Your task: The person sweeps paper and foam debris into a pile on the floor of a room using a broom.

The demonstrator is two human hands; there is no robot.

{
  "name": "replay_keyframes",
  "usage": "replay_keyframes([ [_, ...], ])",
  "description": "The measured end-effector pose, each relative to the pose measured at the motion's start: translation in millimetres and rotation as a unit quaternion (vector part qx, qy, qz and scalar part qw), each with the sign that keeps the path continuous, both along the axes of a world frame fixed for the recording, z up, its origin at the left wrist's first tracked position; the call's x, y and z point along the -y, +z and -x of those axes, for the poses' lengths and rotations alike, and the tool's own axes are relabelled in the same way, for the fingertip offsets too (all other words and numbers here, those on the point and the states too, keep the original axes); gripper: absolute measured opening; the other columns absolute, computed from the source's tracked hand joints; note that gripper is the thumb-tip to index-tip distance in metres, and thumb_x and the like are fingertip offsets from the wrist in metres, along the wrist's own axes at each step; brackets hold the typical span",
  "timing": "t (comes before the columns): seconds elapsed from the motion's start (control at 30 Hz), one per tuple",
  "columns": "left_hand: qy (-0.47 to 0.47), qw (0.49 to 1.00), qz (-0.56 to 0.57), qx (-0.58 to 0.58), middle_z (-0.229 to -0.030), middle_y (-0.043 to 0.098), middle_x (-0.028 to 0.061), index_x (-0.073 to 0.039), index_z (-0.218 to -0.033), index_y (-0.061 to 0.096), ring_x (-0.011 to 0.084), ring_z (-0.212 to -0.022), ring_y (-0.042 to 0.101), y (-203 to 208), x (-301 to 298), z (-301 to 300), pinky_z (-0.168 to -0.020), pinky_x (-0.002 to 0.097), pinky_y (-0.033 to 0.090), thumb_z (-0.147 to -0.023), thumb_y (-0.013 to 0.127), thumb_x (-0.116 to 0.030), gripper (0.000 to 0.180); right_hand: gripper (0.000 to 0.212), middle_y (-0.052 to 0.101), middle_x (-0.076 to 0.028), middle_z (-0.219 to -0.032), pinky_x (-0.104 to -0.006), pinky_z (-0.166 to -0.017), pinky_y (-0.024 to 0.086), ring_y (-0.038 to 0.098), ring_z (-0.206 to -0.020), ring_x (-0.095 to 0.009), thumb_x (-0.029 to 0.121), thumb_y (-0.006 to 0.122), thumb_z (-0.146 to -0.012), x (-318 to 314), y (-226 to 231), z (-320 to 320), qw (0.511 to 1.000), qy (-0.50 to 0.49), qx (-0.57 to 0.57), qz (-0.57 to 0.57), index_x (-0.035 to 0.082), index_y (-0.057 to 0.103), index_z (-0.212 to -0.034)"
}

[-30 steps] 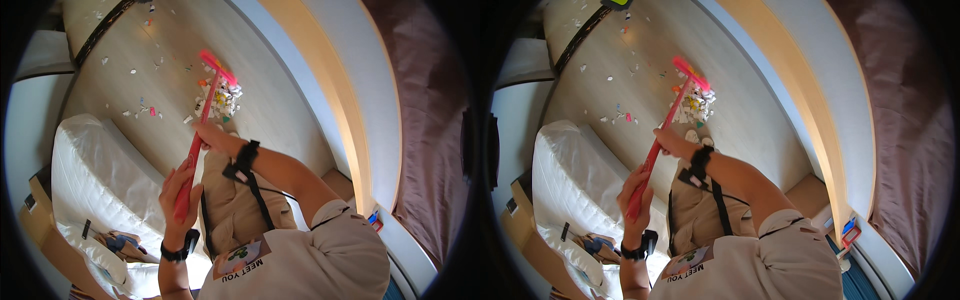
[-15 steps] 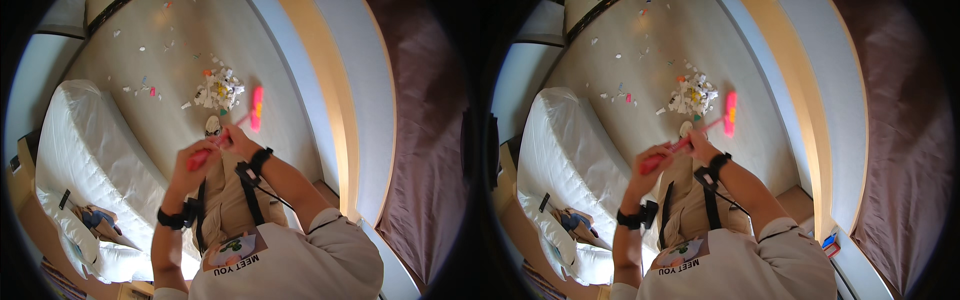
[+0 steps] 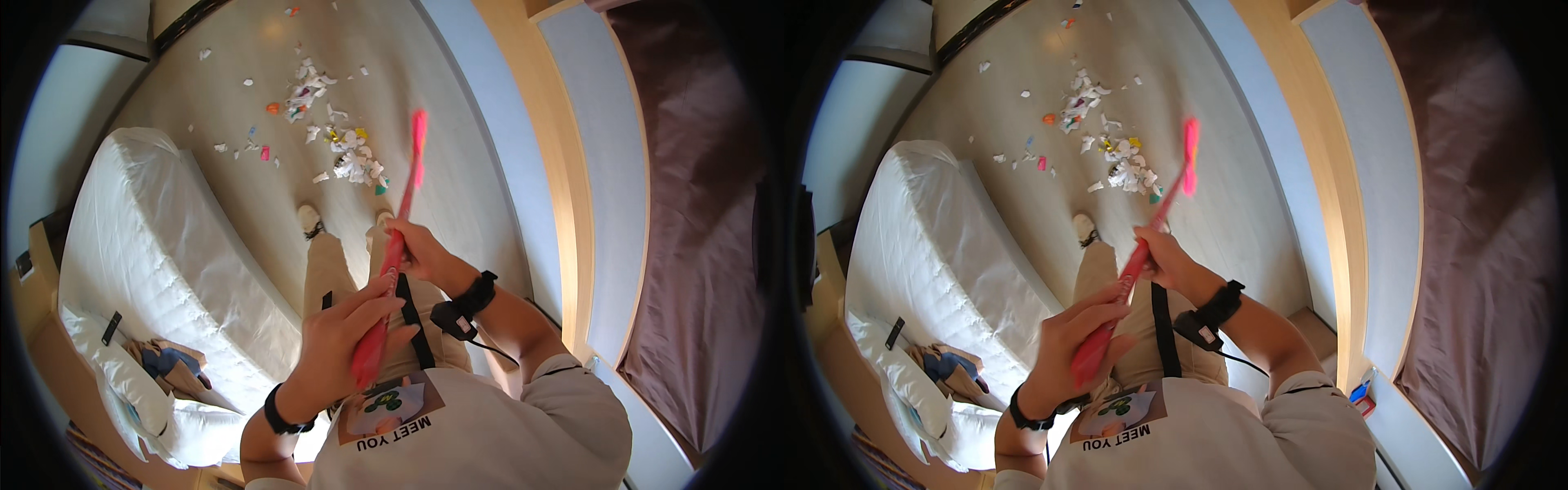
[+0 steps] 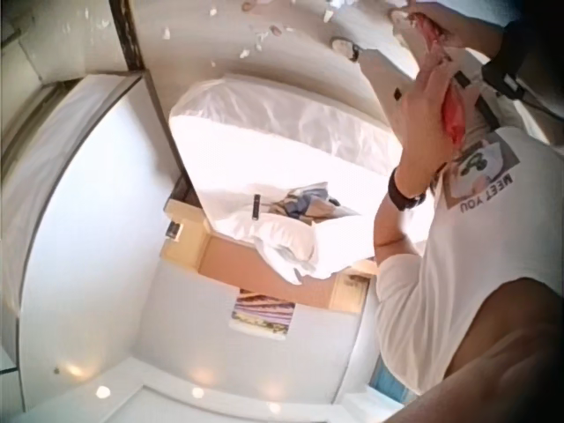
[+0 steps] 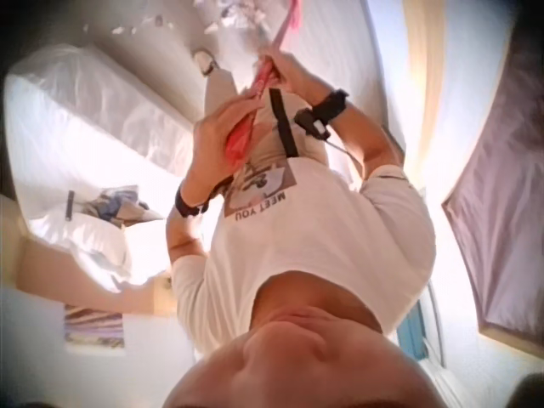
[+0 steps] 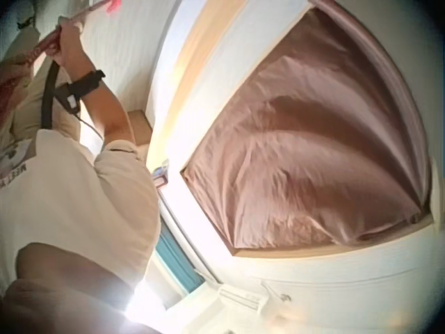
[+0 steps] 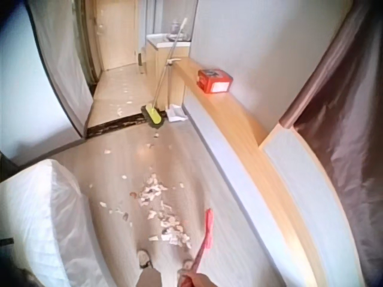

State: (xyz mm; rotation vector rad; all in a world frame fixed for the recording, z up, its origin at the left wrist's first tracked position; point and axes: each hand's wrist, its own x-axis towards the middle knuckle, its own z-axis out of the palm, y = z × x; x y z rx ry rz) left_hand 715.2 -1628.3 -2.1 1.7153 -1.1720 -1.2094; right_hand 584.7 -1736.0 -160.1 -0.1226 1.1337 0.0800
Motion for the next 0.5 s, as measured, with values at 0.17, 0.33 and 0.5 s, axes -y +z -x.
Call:
replay_keyframes([
  [0.17,-0.032,0.986,-0.058,-0.154,-0.107,0.056,0.0173,-0.004,-0.094,0.058,0.0252,-0.086,0.06,-105,-26,-17,-0.074,0.0291,0.046,-0.072,0.067,-0.008,0.024,0.021,0.042,-0.001,-0.055,-0.0237,-0.034,0.028,0.041,-0.044,-0.011,0.024,0.053,-0.079,-60,-126,30,0.993,-0.05,-0.042,-0.093,0.011,0.045,-0.065],
  [0.33,-0.006,0.991,-0.022,-0.133,-0.109,0.056,0.0166,-0.003,-0.091,0.059,0.0211,-0.086,0.059,-120,-55,-109,-0.074,0.0278,0.046,-0.074,0.065,-0.009,0.02,0.024,0.037,0.0,-0.051,-0.0225,-0.034,0.023,0.033,-0.039,-0.009,0.022,0.051,-0.079,-90,-150,-70,0.998,-0.049,-0.03,-0.025,0.012,0.039,-0.06],
  [0.5,0.016,0.999,0.001,-0.04,-0.108,0.057,0.016,-0.005,-0.088,0.059,0.0255,-0.081,0.06,-93,-69,-187,-0.07,0.0286,0.047,-0.071,0.066,-0.01,0.019,0.021,0.037,0.001,-0.051,-0.0218,-0.037,0.025,0.031,-0.039,-0.009,0.022,0.053,-0.079,-70,-114,-185,0.998,-0.039,0.046,0.022,0.011,0.042,-0.064],
])
